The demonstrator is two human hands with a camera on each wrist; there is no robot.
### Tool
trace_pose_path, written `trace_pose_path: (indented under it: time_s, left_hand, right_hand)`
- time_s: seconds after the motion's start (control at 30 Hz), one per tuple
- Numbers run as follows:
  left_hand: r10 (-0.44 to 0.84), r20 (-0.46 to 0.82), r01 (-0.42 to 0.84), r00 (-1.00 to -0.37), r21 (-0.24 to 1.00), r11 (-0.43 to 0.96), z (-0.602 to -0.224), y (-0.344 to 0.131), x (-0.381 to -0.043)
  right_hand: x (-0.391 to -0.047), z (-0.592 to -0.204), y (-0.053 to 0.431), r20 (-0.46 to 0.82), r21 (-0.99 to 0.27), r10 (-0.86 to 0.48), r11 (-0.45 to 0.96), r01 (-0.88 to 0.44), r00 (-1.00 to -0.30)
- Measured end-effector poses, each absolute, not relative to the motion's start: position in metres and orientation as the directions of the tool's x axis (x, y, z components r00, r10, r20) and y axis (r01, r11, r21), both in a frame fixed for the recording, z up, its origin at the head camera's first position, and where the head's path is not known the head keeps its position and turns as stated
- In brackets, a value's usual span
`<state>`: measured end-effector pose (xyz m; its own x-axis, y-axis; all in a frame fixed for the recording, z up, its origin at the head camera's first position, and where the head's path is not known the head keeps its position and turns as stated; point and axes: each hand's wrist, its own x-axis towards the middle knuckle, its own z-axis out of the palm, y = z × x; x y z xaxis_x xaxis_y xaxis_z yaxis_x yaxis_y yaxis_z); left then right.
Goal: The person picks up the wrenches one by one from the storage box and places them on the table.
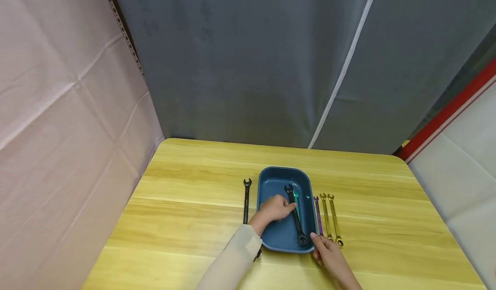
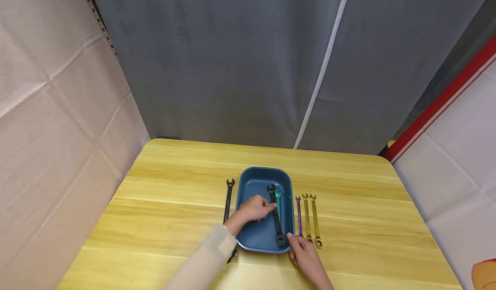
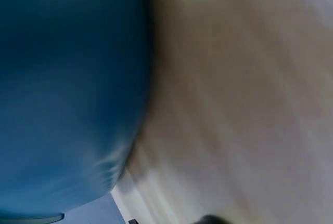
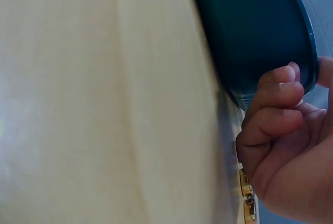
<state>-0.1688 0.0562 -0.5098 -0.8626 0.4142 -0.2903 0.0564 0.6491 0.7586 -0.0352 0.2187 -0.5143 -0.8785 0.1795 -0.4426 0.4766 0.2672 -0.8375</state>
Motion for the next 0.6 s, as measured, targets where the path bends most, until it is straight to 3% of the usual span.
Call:
trace_pose_path:
  time_s: [0.6]
  left_hand:
    - [0.294, -0.304, 0.04, -0.906, 0.63, 0.775, -0.512, 0.07, -0.164]
  right_hand:
    - [-0.035, -0.517, 0.217, -0.44, -0.832, 0.192, 0.28, 0.479, -0.877]
